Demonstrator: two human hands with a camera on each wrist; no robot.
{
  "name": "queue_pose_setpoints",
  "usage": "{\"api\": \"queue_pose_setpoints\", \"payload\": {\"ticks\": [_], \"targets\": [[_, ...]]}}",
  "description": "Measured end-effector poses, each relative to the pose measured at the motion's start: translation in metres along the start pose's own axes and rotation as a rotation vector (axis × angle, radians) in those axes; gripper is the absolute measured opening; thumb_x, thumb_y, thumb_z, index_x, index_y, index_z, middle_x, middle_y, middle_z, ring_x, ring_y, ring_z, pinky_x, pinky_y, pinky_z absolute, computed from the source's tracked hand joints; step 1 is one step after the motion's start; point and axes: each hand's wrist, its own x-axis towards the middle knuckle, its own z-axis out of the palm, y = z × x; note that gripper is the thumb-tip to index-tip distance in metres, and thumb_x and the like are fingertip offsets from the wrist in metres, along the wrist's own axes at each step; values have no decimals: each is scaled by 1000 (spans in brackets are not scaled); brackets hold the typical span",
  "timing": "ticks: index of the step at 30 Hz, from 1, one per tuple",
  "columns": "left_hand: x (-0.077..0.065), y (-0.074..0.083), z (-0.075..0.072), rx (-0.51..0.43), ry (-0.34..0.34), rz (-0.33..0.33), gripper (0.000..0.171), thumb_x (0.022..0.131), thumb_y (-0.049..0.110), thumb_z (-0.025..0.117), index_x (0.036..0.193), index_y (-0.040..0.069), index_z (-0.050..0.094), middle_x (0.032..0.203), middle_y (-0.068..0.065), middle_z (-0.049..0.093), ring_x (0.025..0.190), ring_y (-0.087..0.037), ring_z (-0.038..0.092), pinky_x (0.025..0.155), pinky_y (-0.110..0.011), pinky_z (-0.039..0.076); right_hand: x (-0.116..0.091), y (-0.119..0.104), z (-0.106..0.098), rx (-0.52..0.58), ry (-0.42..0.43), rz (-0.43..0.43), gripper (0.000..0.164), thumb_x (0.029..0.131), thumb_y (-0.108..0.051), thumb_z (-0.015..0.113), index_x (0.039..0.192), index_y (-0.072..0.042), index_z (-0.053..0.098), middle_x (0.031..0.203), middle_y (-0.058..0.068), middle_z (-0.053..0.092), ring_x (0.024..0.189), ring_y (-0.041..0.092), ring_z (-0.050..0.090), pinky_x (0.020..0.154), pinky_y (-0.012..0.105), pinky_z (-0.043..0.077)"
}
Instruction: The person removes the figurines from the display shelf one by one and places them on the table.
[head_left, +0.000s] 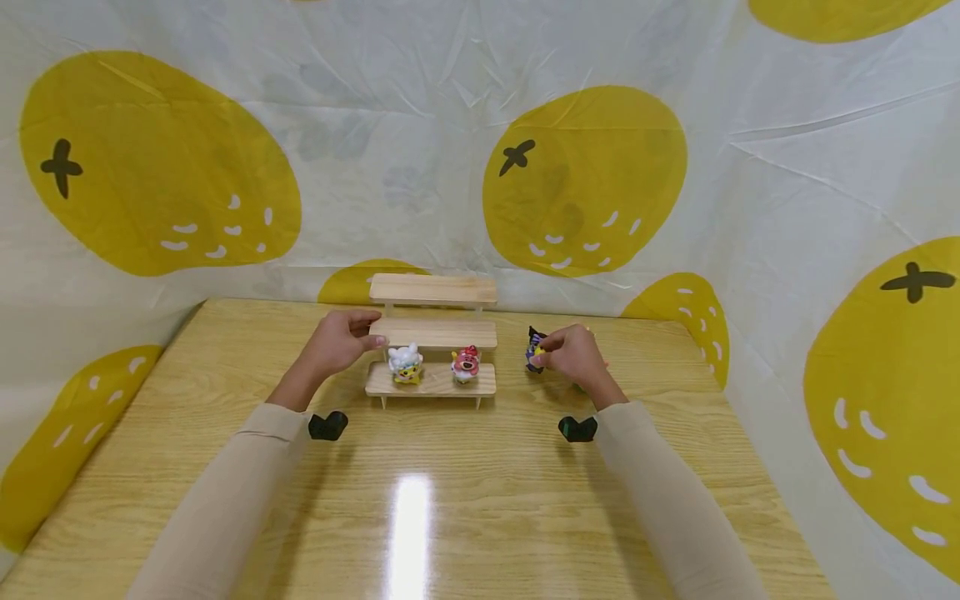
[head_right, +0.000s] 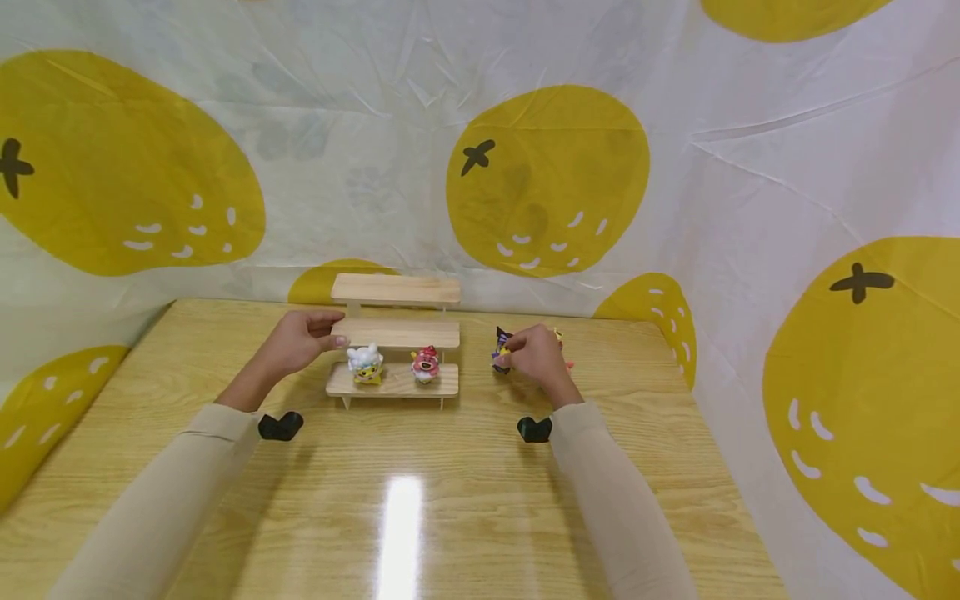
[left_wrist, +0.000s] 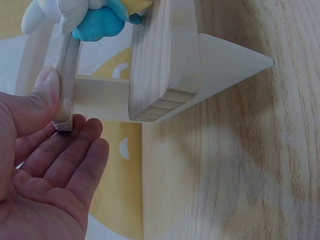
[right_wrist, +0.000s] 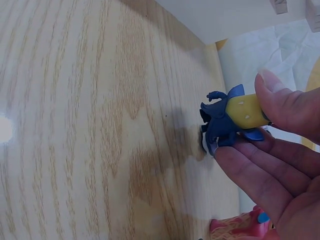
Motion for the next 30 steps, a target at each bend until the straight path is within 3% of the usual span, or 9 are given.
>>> {"api": "queue_pose_setpoints", "payload": {"ticks": [2, 9, 16, 21, 23, 25, 30], "targets": [[0, 0, 0, 0, -2, 1, 55, 105, 22, 66, 154, 2, 51, 156, -22, 53, 144, -40, 52, 115, -54, 49, 0, 1, 0, 5, 2, 4, 31, 87, -19, 86, 112, -1, 81, 114, 19, 79, 107, 32, 68, 102, 95, 11], [0, -1, 0, 0, -7, -1, 55, 105, 22, 66, 154, 3, 50, 156, -21, 53, 144, -39, 52, 115, -54, 49, 0, 3, 1, 0, 4, -8, 27, 87, -17, 86, 107, 0, 82, 109, 19, 79, 100, 30, 67, 107, 82, 31], [-1, -1, 0, 5, -6, -1, 56, 105, 23, 66, 154, 4, 50, 156, -21, 53, 145, -40, 52, 115, -54, 49, 0, 5, 3, -5, -2, 3, 29, 86, -18, 86, 109, -1, 82, 108, 18, 80, 100, 30, 67, 106, 80, 33], [-3, 1, 0, 11, 1, 2, 55, 105, 24, 66, 154, 3, 51, 156, -22, 53, 144, -41, 52, 115, -55, 49, -2, 4, 4, -18, -7, 2, 29, 86, -18, 85, 110, -1, 82, 107, 18, 80, 100, 30, 69, 104, 66, 46], [-3, 1, 0, 13, 1, 5, 56, 105, 25, 65, 154, 3, 51, 156, -22, 53, 143, -41, 52, 114, -55, 49, -2, 3, 4, -27, -9, -9, 29, 87, -18, 84, 110, 0, 81, 107, 18, 80, 99, 29, 70, 93, 53, 56], [-3, 1, 0, 13, 0, 6, 56, 105, 25, 66, 154, 3, 51, 155, -22, 53, 143, -41, 52, 114, -55, 49, -3, 3, 4, -29, -4, -9, 29, 86, -17, 85, 110, -1, 82, 106, 17, 80, 97, 28, 70, 85, 44, 57], [-2, 1, 0, 8, -5, -5, 56, 104, 24, 66, 154, 3, 51, 156, -21, 53, 144, -40, 52, 115, -54, 49, -5, 2, 5, -27, -10, 3, 30, 87, -17, 84, 112, -1, 81, 109, 18, 80, 100, 30, 71, 87, 45, 58]]}}
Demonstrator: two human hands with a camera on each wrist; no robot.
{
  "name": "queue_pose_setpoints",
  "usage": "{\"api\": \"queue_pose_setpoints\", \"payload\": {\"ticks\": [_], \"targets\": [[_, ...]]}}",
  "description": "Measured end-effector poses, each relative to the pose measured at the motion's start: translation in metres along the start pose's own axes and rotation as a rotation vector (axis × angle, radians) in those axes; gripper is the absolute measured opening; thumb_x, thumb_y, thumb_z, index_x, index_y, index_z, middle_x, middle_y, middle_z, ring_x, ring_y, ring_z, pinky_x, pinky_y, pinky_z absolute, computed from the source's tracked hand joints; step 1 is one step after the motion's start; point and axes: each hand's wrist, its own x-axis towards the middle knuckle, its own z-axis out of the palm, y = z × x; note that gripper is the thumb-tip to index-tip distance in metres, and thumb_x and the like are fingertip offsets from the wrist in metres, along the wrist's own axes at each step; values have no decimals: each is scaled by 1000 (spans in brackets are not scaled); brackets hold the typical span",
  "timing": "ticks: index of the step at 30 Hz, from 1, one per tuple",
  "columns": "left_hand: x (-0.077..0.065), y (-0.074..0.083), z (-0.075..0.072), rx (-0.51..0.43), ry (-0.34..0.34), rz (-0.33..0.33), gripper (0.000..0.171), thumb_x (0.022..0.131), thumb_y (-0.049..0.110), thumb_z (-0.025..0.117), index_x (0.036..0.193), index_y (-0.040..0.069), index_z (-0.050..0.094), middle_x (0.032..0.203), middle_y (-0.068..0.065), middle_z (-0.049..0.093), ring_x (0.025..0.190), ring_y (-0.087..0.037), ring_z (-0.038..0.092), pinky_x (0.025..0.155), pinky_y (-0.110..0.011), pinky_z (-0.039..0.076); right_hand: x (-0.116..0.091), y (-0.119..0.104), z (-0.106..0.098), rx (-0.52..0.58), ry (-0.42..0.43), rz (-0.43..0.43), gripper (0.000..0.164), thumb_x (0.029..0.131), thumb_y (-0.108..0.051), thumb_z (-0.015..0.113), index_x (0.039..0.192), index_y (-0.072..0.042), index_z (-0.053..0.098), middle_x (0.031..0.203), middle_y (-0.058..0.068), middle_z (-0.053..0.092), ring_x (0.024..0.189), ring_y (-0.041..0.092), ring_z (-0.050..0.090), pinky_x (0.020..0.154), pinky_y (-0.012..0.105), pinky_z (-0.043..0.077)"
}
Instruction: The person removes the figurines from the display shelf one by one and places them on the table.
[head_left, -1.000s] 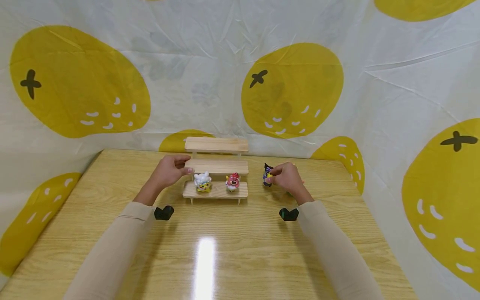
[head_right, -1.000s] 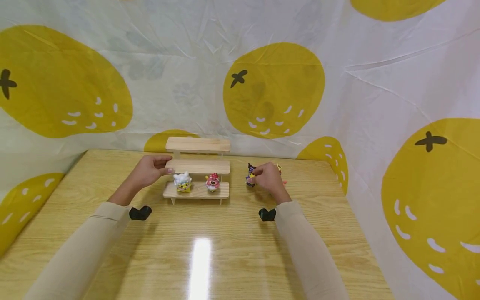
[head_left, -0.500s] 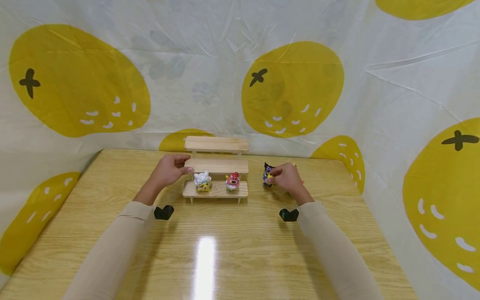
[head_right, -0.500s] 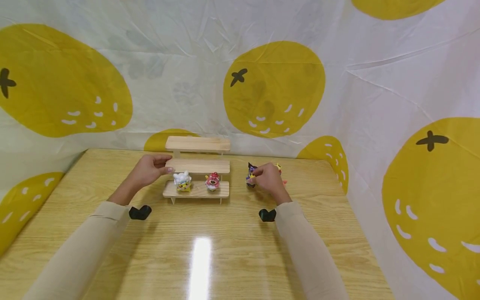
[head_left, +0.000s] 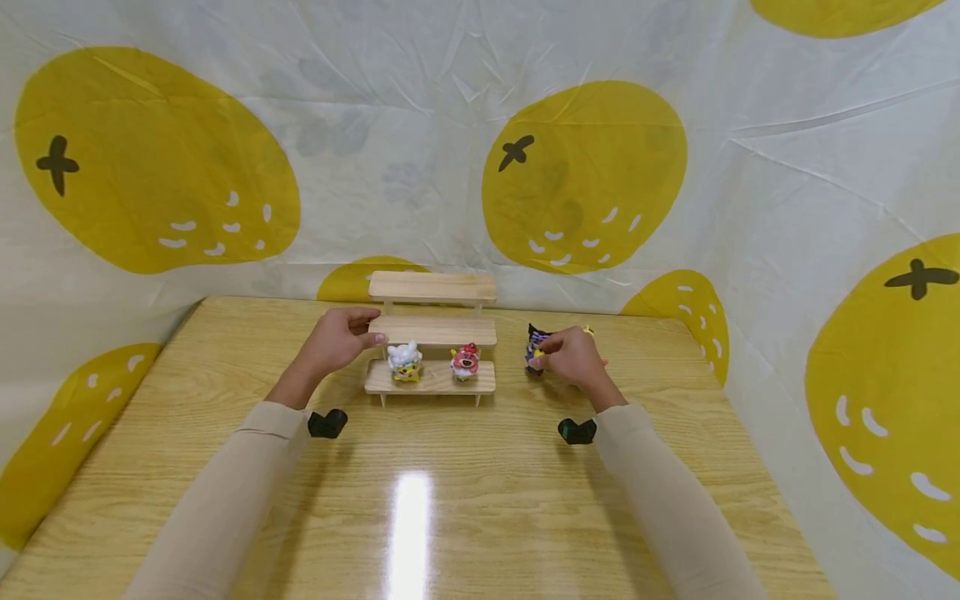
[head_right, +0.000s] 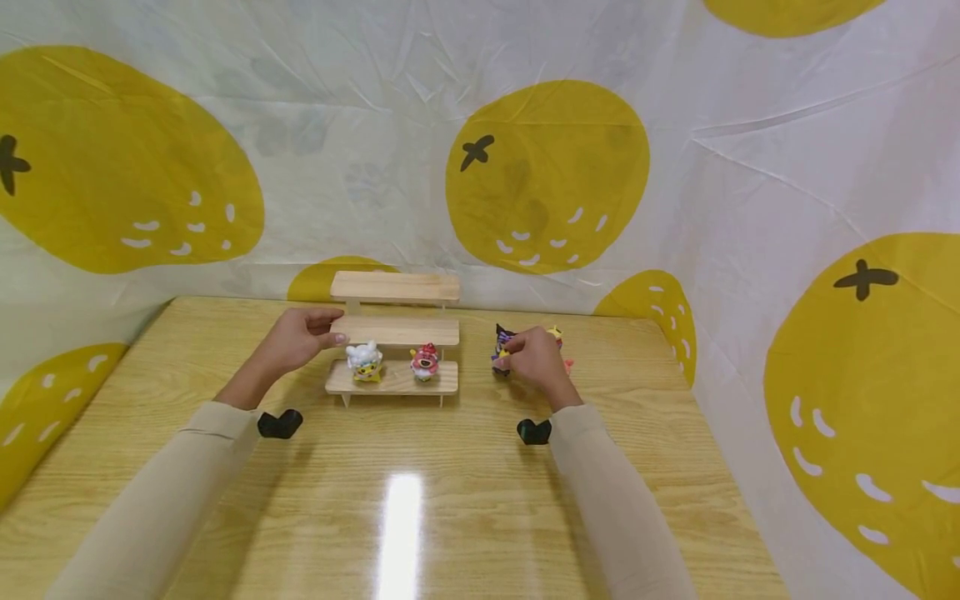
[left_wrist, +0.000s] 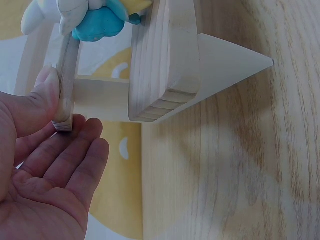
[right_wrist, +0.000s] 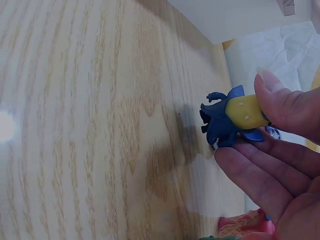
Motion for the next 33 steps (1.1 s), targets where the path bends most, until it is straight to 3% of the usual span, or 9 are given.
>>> {"api": "queue_pose_setpoints", "payload": {"ticks": [13, 20, 33], "targets": [[1, 0, 0, -6, -6, -5, 56, 104, 23, 66, 154, 3, 50, 157, -21, 53, 145, -40, 52, 115, -54, 49, -1, 4, 5, 13, 8, -30, 28, 87, -15, 84, 111, 1, 81, 110, 20, 79, 107, 36, 72, 101, 55, 54], [1, 1, 0, -7, -7, -11, 55, 105, 23, 66, 154, 3, 50, 156, -21, 53, 145, -40, 51, 115, -54, 49, -2, 4, 9, 42, -1, -38, 28, 88, -13, 83, 112, 2, 81, 114, 22, 76, 103, 35, 72, 82, 44, 64], [1, 1, -1, -11, -10, -11, 55, 105, 22, 66, 154, 3, 50, 157, -21, 53, 144, -40, 52, 114, -54, 50, -9, 5, 12, 39, 15, -27, 27, 89, -16, 84, 111, -1, 81, 116, 20, 75, 105, 34, 70, 88, 48, 61]]}}
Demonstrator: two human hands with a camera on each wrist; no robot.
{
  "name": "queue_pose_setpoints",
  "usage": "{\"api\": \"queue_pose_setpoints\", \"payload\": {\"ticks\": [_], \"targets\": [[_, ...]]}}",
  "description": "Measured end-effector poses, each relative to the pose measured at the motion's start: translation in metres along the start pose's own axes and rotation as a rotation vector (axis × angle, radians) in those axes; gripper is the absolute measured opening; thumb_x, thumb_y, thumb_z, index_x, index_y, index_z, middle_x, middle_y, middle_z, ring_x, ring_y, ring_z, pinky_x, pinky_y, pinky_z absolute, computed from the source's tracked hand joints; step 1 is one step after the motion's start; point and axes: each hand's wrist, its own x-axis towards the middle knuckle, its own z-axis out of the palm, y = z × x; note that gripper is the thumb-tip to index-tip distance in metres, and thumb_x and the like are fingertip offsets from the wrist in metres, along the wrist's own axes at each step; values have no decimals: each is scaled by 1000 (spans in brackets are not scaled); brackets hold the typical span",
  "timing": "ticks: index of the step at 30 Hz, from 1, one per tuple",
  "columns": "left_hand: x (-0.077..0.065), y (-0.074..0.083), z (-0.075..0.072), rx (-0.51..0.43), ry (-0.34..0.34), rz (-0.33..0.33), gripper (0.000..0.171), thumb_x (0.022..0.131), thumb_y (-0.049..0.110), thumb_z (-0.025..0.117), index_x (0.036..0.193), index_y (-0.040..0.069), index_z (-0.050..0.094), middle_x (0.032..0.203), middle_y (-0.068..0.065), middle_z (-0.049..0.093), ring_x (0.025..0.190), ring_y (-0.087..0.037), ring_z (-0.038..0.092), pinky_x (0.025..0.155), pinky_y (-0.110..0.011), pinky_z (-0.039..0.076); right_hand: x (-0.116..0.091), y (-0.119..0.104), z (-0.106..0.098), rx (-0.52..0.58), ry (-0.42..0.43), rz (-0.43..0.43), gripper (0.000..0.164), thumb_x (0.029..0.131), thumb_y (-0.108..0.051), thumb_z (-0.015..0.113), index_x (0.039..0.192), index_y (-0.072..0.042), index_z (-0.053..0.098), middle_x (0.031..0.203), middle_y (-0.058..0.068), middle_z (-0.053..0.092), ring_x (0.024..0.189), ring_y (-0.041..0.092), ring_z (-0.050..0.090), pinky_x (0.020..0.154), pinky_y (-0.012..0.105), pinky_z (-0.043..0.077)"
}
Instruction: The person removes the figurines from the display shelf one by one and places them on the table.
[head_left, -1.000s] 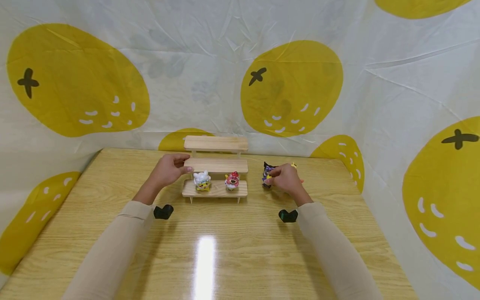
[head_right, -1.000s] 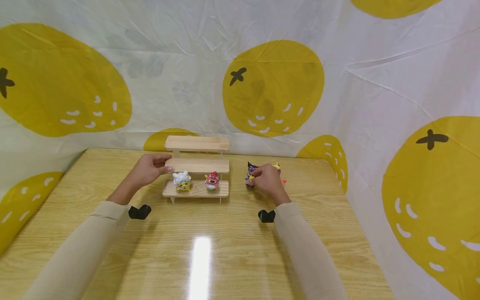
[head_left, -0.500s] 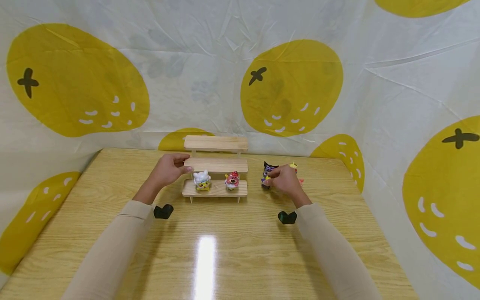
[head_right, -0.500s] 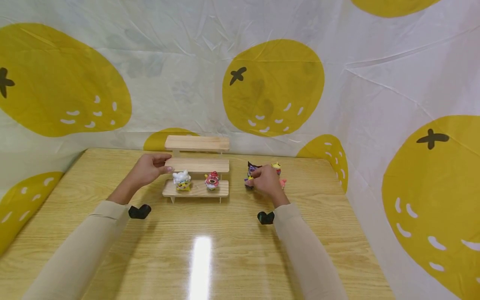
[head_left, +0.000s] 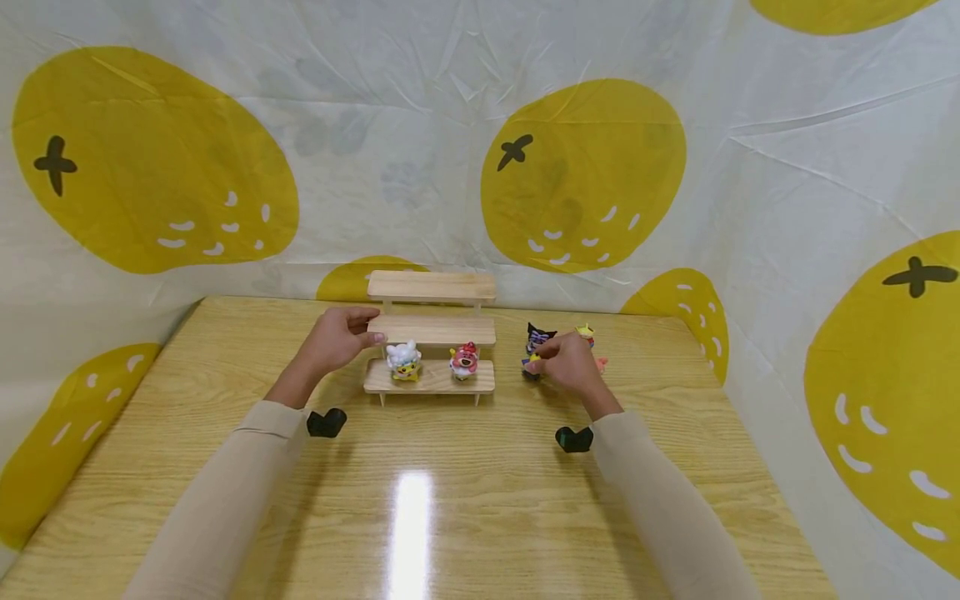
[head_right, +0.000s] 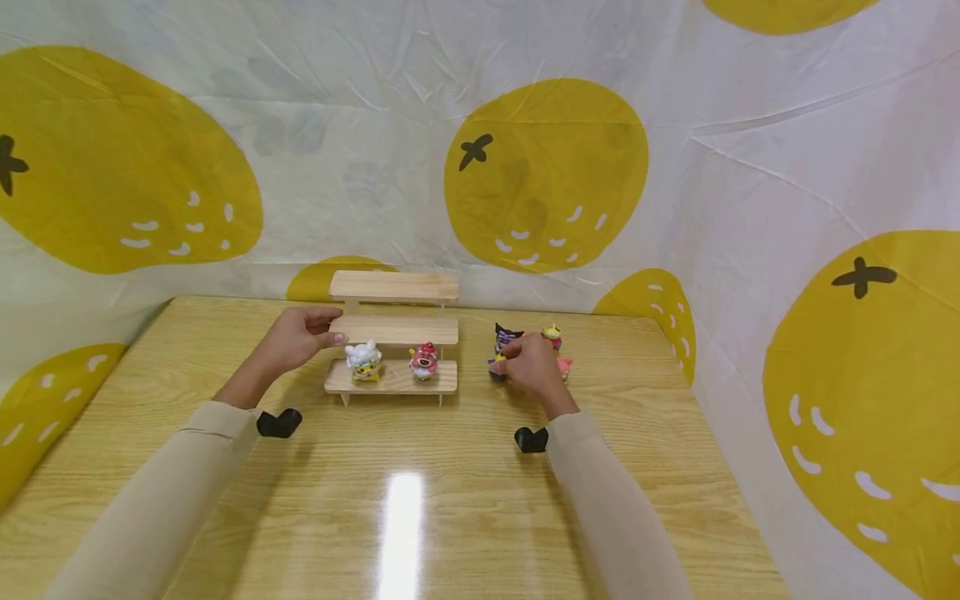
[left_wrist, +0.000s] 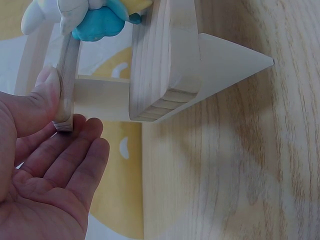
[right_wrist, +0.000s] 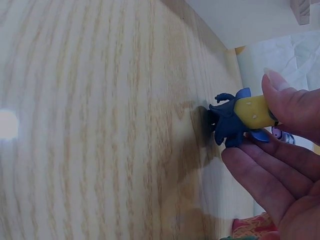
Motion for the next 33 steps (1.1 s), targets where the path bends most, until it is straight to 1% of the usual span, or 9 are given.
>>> {"api": "queue_pose_setpoints", "payload": {"ticks": [4, 7, 11, 17, 22, 27, 30, 33], "targets": [[0, 0, 0, 5, 1, -2, 55, 105, 22, 65, 154, 2, 50, 156, -22, 53, 144, -40, 52, 115, -54, 50, -1, 4, 2, -15, 12, -7, 30, 90, -19, 83, 114, -2, 80, 117, 20, 75, 106, 34, 70, 89, 49, 61], [1, 0, 0, 4, 1, 0, 55, 105, 22, 65, 154, 2, 50, 156, -22, 53, 144, -40, 52, 115, -54, 49, -2, 6, 4, -20, 14, 6, 34, 91, -22, 83, 117, -2, 79, 120, 19, 74, 108, 34, 71, 90, 49, 61], [1, 0, 1, 6, 2, 6, 55, 105, 22, 65, 154, 2, 49, 156, -22, 53, 144, -40, 52, 115, -55, 49, -4, 9, 7, -26, 33, 20, 34, 92, -25, 82, 119, -3, 78, 119, 18, 76, 108, 33, 72, 91, 48, 60], [-1, 1, 0, 7, 2, 3, 55, 105, 22, 64, 154, 2, 50, 156, -22, 53, 144, -40, 52, 115, -55, 49, -10, 12, 13, -5, 80, -19, 33, 92, -20, 82, 118, -1, 78, 118, 19, 77, 106, 33, 73, 92, 49, 61], [-1, 1, 0, 10, 3, 5, 55, 105, 22, 64, 154, 2, 50, 156, -22, 53, 144, -40, 52, 115, -55, 49, -14, 14, 15, 38, 92, -34, 36, 91, -16, 83, 121, 1, 76, 120, 21, 77, 107, 35, 74, 93, 49, 61], [-1, -1, 1, 15, 6, 13, 55, 105, 22, 64, 154, 2, 49, 156, -22, 52, 144, -40, 52, 115, -55, 49, -18, 16, 14, 50, 89, -39, 44, 90, -15, 83, 129, 3, 72, 124, 22, 75, 114, 37, 73, 98, 51, 60], [-1, 0, 1, 11, 6, 14, 56, 105, 21, 64, 155, 1, 49, 157, -22, 52, 144, -41, 51, 115, -55, 49, -23, 15, 13, 28, 94, -28, 47, 91, -17, 83, 133, 1, 70, 129, 22, 73, 120, 40, 70, 102, 53, 58], [-1, 1, 1, 13, 5, 17, 56, 105, 21, 65, 155, 0, 48, 157, -23, 52, 144, -41, 52, 115, -55, 49, -29, 11, 10, -20, 118, -33, 49, 91, -20, 82, 135, -3, 69, 135, 22, 69, 125, 43, 67, 105, 57, 56]]}}
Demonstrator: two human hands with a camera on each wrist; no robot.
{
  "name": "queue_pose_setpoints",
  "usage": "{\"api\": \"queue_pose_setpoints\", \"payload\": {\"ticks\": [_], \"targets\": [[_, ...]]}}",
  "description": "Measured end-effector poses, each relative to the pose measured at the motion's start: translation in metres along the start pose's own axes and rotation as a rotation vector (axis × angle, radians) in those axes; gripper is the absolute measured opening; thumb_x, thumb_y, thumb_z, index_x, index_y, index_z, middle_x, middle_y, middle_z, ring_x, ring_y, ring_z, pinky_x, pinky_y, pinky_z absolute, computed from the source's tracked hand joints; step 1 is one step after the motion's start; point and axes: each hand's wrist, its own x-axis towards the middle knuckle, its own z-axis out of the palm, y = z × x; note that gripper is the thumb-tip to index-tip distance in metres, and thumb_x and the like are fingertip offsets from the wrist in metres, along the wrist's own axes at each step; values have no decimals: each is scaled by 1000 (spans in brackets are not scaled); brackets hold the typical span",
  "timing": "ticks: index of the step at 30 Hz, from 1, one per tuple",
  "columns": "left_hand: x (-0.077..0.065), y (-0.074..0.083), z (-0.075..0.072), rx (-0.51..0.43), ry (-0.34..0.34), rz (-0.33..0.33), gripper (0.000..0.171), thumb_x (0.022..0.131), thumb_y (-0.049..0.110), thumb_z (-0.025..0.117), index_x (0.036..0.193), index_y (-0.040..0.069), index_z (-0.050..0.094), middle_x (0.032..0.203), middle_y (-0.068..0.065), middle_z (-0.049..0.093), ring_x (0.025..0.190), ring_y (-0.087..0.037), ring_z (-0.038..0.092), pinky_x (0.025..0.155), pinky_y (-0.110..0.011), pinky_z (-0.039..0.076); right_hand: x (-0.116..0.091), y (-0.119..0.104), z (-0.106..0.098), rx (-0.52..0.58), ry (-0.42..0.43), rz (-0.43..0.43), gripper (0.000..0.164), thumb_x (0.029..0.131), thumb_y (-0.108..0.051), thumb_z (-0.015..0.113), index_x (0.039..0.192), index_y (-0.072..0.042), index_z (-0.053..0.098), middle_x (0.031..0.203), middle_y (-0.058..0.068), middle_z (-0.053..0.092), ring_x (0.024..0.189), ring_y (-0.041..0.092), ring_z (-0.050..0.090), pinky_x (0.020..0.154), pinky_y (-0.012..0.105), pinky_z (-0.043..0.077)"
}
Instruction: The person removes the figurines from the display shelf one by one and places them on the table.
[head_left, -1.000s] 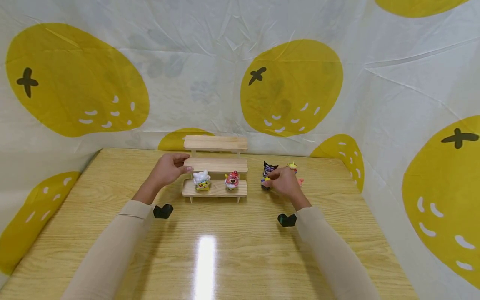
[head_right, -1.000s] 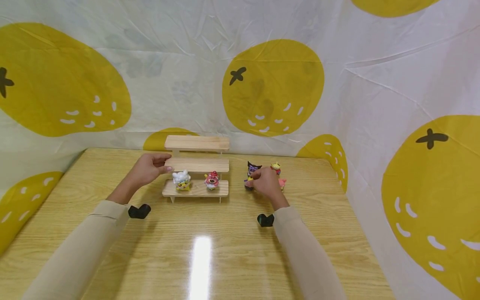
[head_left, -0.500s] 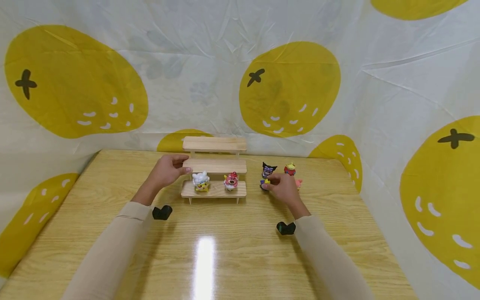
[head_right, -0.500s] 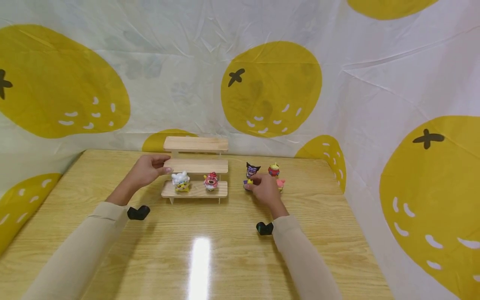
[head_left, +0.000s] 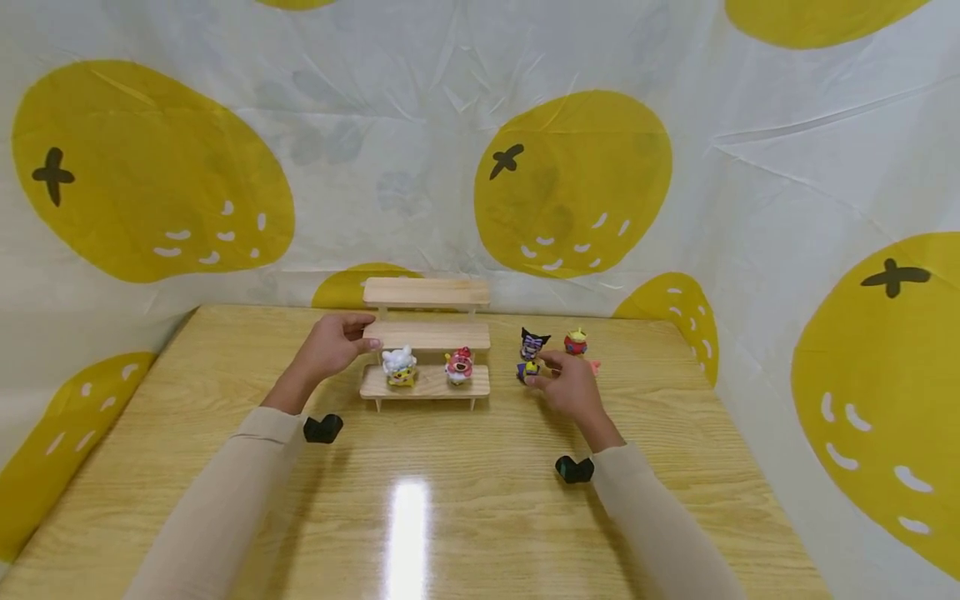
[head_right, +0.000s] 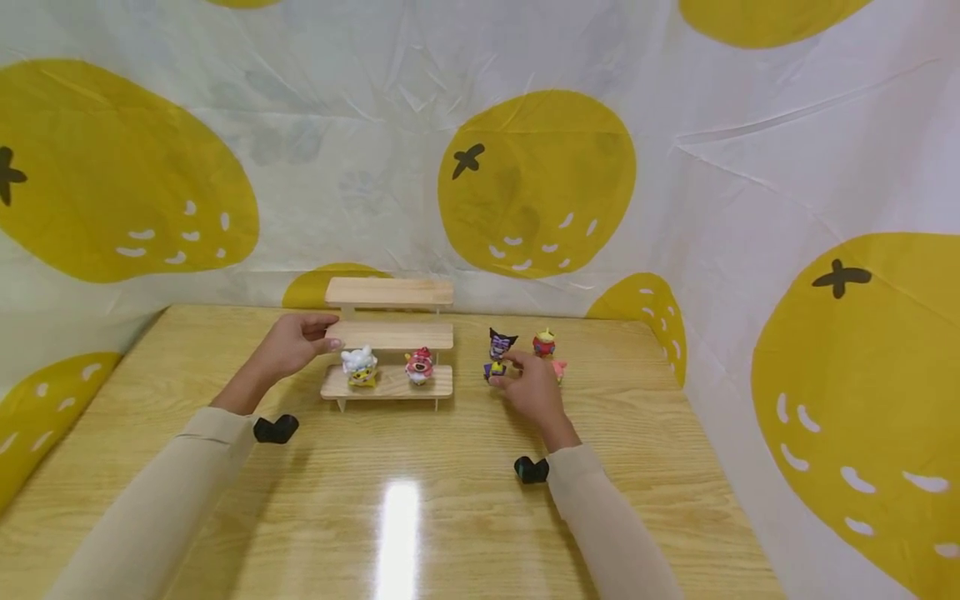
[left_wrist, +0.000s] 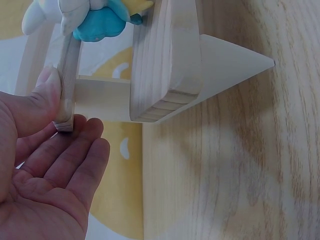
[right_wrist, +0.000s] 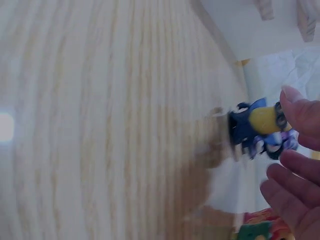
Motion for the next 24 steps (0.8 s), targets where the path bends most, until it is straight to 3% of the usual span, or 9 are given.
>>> {"api": "queue_pose_setpoints", "payload": {"ticks": [6, 10, 16, 24], "targets": [[0, 0, -1, 9, 4, 3, 56, 105, 22, 65, 154, 0, 48, 157, -23, 52, 144, -41, 51, 115, -55, 49, -12, -15, -6, -47, 110, -53, 51, 89, -23, 85, 133, -5, 69, 138, 20, 69, 129, 46, 63, 106, 63, 52], [-1, -1, -1, 6, 3, 0, 56, 105, 22, 65, 155, 0, 48, 157, -23, 51, 145, -42, 50, 115, -56, 48, -20, -28, -8, 50, 137, -59, 53, 87, -21, 86, 135, -7, 70, 139, 19, 68, 129, 47, 63, 106, 61, 54], [-2, -1, -1, 14, 7, 1, 56, 105, 22, 65, 154, 1, 49, 156, -23, 52, 144, -41, 52, 114, -56, 49, -27, -46, -3, 342, 78, -70, 51, 86, -9, 86, 134, -2, 70, 138, 19, 69, 132, 41, 63, 112, 54, 52], [-2, -1, 1, -4, 9, 2, 55, 105, 21, 66, 153, 1, 50, 156, -23, 53, 144, -42, 52, 114, -55, 50, -29, -62, 16, 522, -42, -99, 48, 86, 1, 82, 133, 0, 69, 137, 21, 68, 130, 40, 64, 107, 51, 56]]}}
